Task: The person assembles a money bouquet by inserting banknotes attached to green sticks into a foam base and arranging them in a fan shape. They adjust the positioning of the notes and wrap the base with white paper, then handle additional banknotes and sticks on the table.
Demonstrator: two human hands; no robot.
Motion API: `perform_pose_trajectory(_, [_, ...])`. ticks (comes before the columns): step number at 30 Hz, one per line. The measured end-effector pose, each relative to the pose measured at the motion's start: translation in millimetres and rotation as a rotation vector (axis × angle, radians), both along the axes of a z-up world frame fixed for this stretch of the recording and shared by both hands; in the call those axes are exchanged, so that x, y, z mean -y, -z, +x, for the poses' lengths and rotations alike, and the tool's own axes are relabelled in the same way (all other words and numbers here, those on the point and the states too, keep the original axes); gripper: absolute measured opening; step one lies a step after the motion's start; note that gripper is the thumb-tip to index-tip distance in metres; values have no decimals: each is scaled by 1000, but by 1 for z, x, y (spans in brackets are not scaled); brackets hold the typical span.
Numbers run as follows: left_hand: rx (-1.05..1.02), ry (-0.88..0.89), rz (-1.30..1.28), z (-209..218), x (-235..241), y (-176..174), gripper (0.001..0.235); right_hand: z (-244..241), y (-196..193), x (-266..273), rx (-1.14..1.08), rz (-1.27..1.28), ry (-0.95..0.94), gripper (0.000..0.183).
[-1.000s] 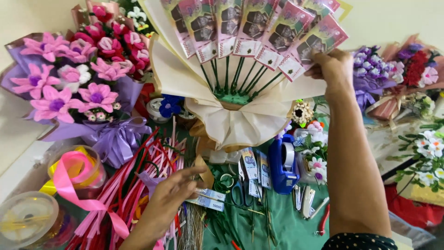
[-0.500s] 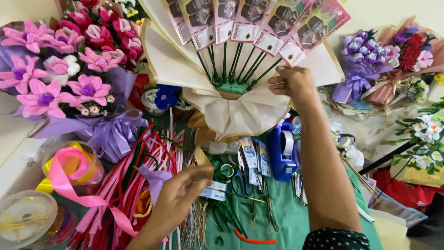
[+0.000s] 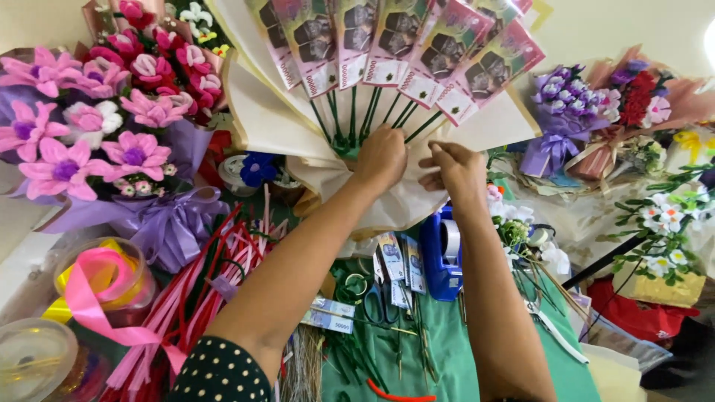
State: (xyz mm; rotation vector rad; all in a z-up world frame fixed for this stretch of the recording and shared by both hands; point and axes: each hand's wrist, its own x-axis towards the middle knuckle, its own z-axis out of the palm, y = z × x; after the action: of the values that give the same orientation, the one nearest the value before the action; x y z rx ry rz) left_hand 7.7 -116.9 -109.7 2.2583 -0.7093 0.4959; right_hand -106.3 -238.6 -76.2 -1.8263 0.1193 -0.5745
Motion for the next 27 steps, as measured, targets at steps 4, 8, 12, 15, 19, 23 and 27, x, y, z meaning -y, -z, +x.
perform_pose_trajectory(4, [-43,-17,35,-1,3,-12,33,-48,10,1,96,-45,25,35])
perform_pose_trajectory(8, [-32,-85,65,5,3,-8,29,-52,73,6,146,-103,49,26])
perform_pose_trajectory(12, [-18,-98,45,24,8,5,26,-25,136,-3,198,-386,166,24])
perform_pose_trajectory(15, [1,-137,95,30,7,7,22,-14,151,-16,325,-491,210,33])
perform_pose_trajectory(19, [-3,-123,107,47,9,14,20,-18,147,-27,281,-534,320,33])
perform_pose_trajectory(23, [15,-95,89,33,5,8,19,-16,148,-24,234,-515,327,31])
perform_pose_trajectory(27, [37,-93,92,34,3,11,19,-19,144,-26,250,-445,270,32])
